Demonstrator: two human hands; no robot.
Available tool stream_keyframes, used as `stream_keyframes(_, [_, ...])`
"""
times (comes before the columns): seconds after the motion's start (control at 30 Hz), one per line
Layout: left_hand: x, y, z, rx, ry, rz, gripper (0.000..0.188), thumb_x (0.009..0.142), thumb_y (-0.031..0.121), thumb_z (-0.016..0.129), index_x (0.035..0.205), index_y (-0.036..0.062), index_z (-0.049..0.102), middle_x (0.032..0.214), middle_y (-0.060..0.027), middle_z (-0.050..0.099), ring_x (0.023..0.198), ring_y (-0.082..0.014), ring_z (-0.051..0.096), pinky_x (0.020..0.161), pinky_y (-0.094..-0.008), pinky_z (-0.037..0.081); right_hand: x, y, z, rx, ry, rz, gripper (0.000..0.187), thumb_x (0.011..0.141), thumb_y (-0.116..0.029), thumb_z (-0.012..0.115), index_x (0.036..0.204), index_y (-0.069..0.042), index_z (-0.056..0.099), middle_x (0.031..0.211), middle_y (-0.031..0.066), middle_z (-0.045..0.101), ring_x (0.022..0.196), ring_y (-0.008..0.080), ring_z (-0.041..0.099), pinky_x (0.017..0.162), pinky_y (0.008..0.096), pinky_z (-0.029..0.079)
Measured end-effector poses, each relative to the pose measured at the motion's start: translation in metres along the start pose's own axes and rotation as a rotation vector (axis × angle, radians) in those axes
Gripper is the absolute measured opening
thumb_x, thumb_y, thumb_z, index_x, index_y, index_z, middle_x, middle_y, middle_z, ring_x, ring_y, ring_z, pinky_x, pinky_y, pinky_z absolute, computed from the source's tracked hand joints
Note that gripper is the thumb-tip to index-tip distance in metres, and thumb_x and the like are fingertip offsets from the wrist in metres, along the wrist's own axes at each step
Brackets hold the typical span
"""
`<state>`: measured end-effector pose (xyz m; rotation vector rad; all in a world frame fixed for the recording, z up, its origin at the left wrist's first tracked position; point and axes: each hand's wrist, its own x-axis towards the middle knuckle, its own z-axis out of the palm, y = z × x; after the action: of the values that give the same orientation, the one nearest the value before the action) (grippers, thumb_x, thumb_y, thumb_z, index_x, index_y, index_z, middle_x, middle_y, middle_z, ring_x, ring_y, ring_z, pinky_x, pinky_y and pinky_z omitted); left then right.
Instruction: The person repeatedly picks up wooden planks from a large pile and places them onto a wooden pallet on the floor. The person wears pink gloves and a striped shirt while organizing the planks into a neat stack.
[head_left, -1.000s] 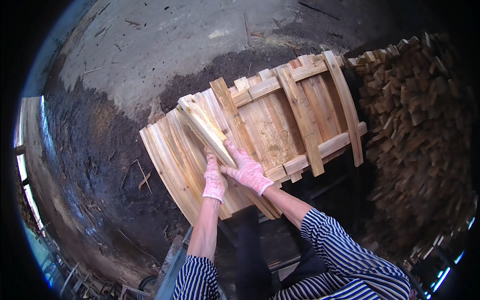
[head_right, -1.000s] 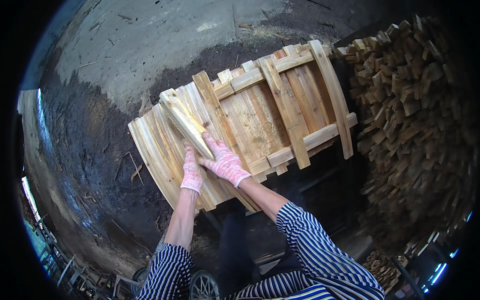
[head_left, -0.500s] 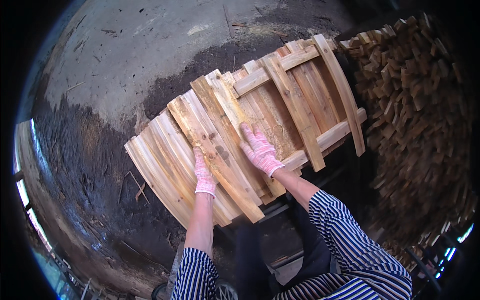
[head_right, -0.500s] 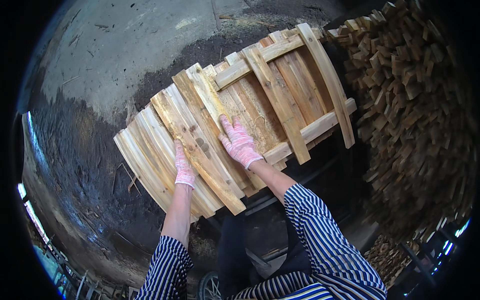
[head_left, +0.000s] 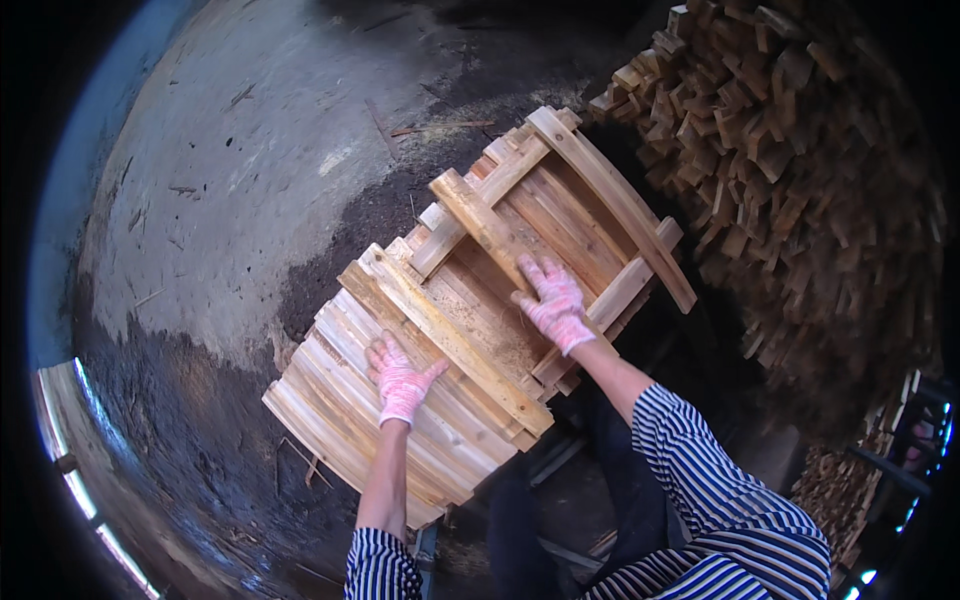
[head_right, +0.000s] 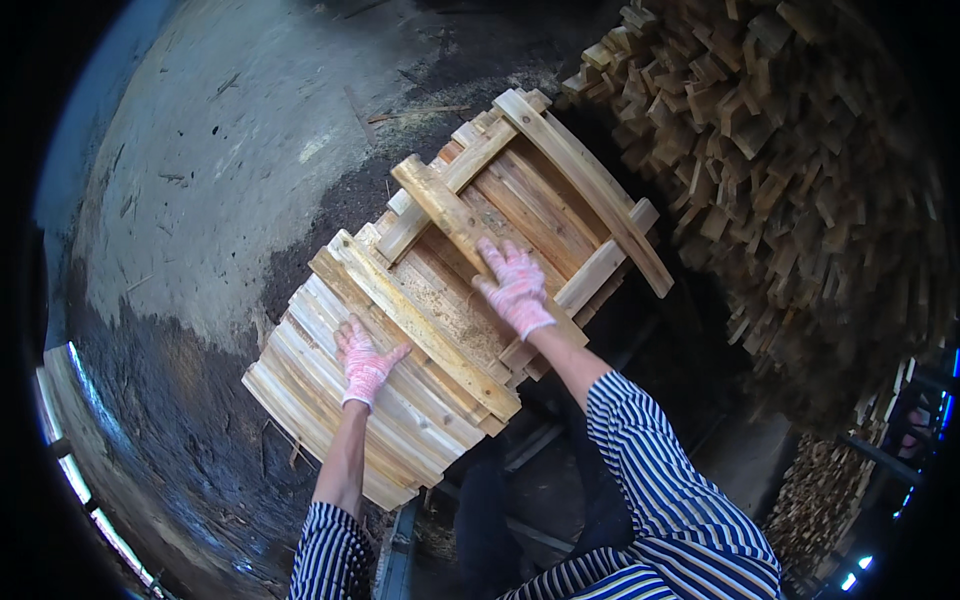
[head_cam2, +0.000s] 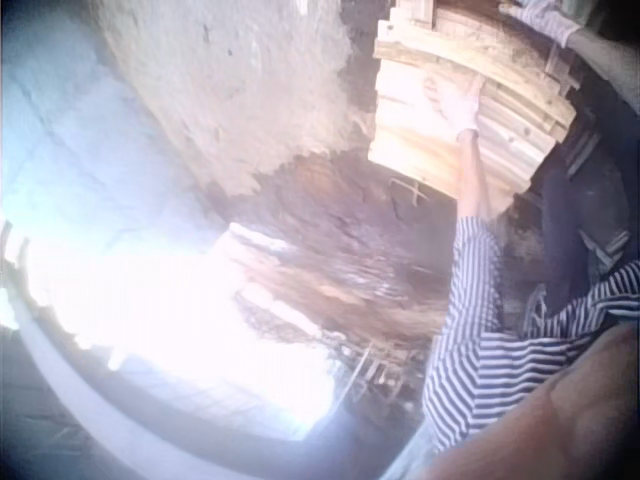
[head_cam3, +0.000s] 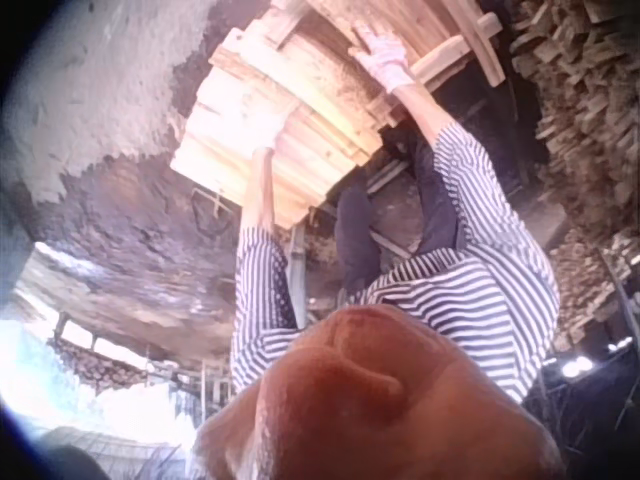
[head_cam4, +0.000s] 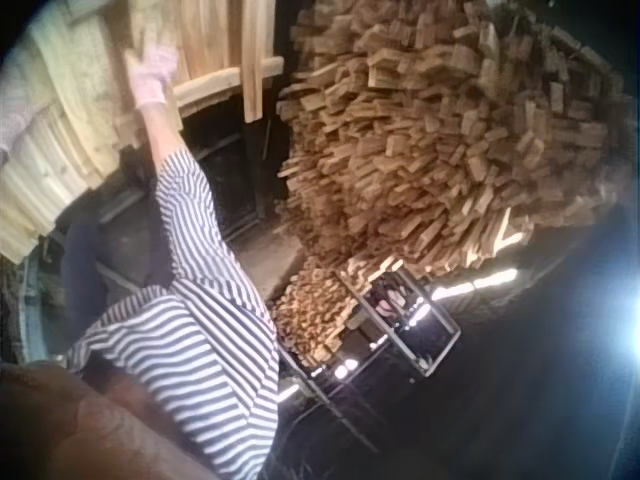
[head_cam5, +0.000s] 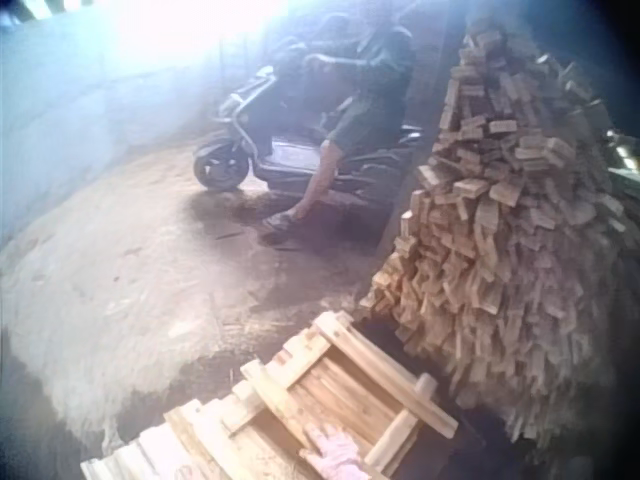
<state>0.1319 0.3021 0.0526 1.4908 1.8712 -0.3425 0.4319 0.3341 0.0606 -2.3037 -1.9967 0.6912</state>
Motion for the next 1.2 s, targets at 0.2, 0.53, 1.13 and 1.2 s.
stream_keyframes(0.2, [0.014, 0.005, 0.006, 0.132, -0.014, -0.044, 0.158, 0.050, 0.056, 0.094, 0.156, -0.0039, -0.006, 0.161, -0.0345, -0.003, 0.150, -0.0507, -0.009, 0.120, -0.0602, 0.005, 0.022, 0.016, 0.018, 0.221, -0.157, 0.113, 0.074, 0.088, -0.039, 0.067, 0.155, -0.036, 0.034, 0.154, 0.0175, 0.040, 0.136, 0.0361, 0.047, 0.111, 0.0409, 0.042])
stream_keyframes(0.53, [0.010, 0.032, 0.002, 0.151, -0.061, -0.020, 0.159, 0.050, 0.050, 0.097, 0.156, -0.0015, -0.009, 0.161, -0.0337, -0.003, 0.150, -0.0508, -0.004, 0.121, -0.0594, 0.007, -0.022, -0.039, 0.027, 0.370, -0.284, -0.182, 0.075, 0.090, -0.050, 0.058, 0.154, -0.017, 0.035, 0.152, 0.0251, 0.038, 0.134, 0.0419, 0.045, 0.110, 0.0445, 0.040])
stream_keyframes(1.13, [-0.240, 0.093, -0.199, -0.256, -0.131, 0.539, 0.099, 0.087, 0.064, 0.064, 0.154, -0.0008, 0.030, 0.155, -0.0237, 0.039, 0.145, -0.0342, 0.037, 0.119, -0.0395, 0.030, -0.334, 0.153, -0.168, 0.868, 0.294, 0.975, 0.088, 0.087, -0.037, 0.061, 0.157, -0.009, 0.016, 0.142, 0.0279, 0.051, 0.128, 0.0422, 0.052, 0.107, 0.0427, 0.041])
stream_keyframes(1.2, [-0.249, 0.124, -0.184, -0.204, -0.291, 0.695, 0.099, 0.087, 0.067, 0.062, 0.153, -0.0020, 0.032, 0.155, -0.0237, 0.038, 0.145, -0.0339, 0.036, 0.119, -0.0387, 0.029, -0.379, 0.236, -0.138, 0.741, 0.440, 1.033, 0.092, 0.086, -0.048, 0.066, 0.156, -0.010, 0.020, 0.142, 0.0231, 0.052, 0.119, 0.0377, 0.058, 0.095, 0.0457, 0.051])
